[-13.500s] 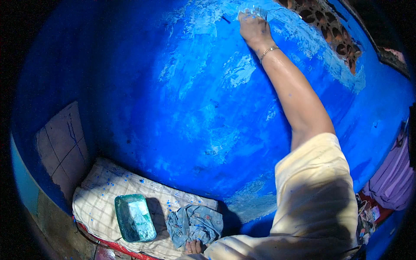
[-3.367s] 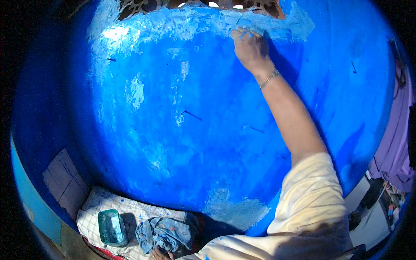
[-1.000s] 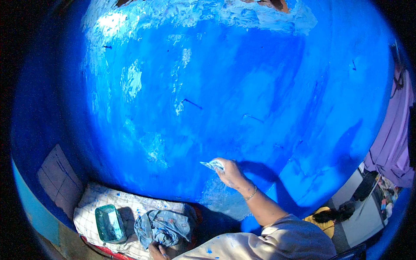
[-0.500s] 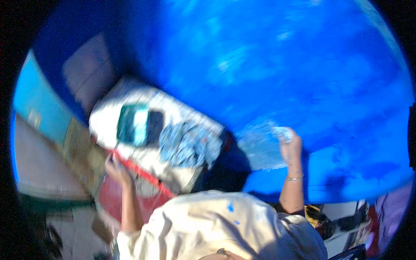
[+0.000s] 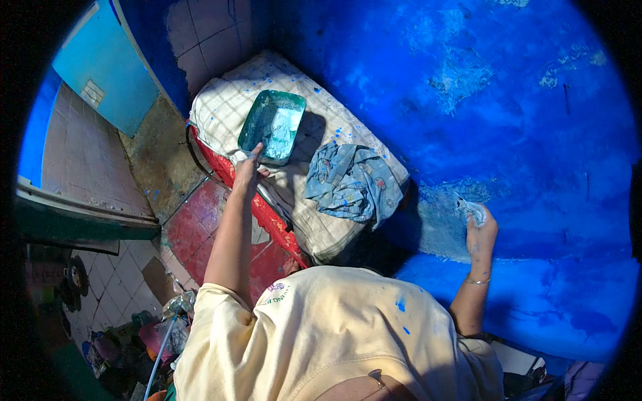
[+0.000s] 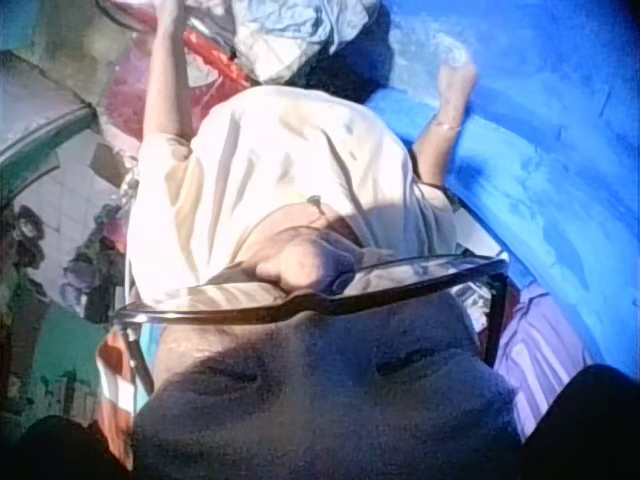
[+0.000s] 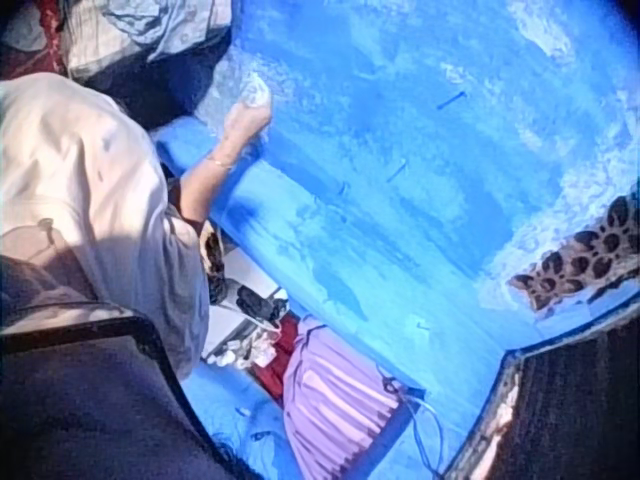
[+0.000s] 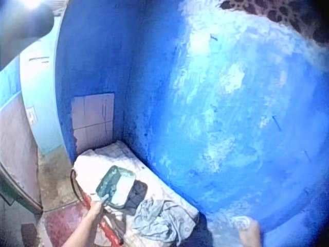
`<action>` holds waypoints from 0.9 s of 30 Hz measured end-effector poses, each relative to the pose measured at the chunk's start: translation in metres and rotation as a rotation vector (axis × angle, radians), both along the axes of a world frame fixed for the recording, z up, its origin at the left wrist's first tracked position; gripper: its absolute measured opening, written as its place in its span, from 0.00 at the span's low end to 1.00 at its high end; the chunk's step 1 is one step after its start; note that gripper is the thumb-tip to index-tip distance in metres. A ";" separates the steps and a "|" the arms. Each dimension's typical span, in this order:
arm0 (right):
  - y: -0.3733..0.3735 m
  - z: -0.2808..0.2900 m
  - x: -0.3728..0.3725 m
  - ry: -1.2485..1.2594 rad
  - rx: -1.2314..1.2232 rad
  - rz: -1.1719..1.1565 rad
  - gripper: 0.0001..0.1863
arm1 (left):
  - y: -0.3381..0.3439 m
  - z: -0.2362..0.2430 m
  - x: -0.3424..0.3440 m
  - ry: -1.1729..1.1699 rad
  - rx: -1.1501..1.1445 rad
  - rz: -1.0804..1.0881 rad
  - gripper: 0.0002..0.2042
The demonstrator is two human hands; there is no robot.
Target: The person patches a blue wall using a scraper and white putty from a small green container.
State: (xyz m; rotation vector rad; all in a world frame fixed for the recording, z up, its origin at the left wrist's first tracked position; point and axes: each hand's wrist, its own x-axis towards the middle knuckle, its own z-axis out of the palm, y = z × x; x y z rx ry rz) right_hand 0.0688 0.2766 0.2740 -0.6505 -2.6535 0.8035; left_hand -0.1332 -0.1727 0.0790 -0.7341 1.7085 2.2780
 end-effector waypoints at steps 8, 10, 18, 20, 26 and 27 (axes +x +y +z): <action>0.000 -0.004 -0.001 0.070 -0.029 0.037 0.13 | 0.003 -0.024 -0.023 -0.044 0.260 0.148 0.09; 0.001 -0.003 -0.001 0.137 -0.112 0.030 0.13 | 0.012 -0.003 -0.013 0.027 0.285 0.186 0.07; -0.040 0.053 -0.027 0.448 -0.705 0.259 0.11 | 0.015 -0.004 0.045 0.395 0.306 0.175 0.21; -0.062 0.059 -0.045 0.411 -0.762 0.329 0.13 | 0.052 0.036 0.073 0.356 0.182 0.204 0.27; -0.131 0.005 -0.124 0.030 -0.243 0.640 0.09 | 0.130 0.056 0.104 0.670 -0.240 0.029 0.31; -0.136 -0.012 -0.141 -0.075 -0.012 0.673 0.08 | 0.135 0.045 0.106 0.680 -0.298 -0.010 0.31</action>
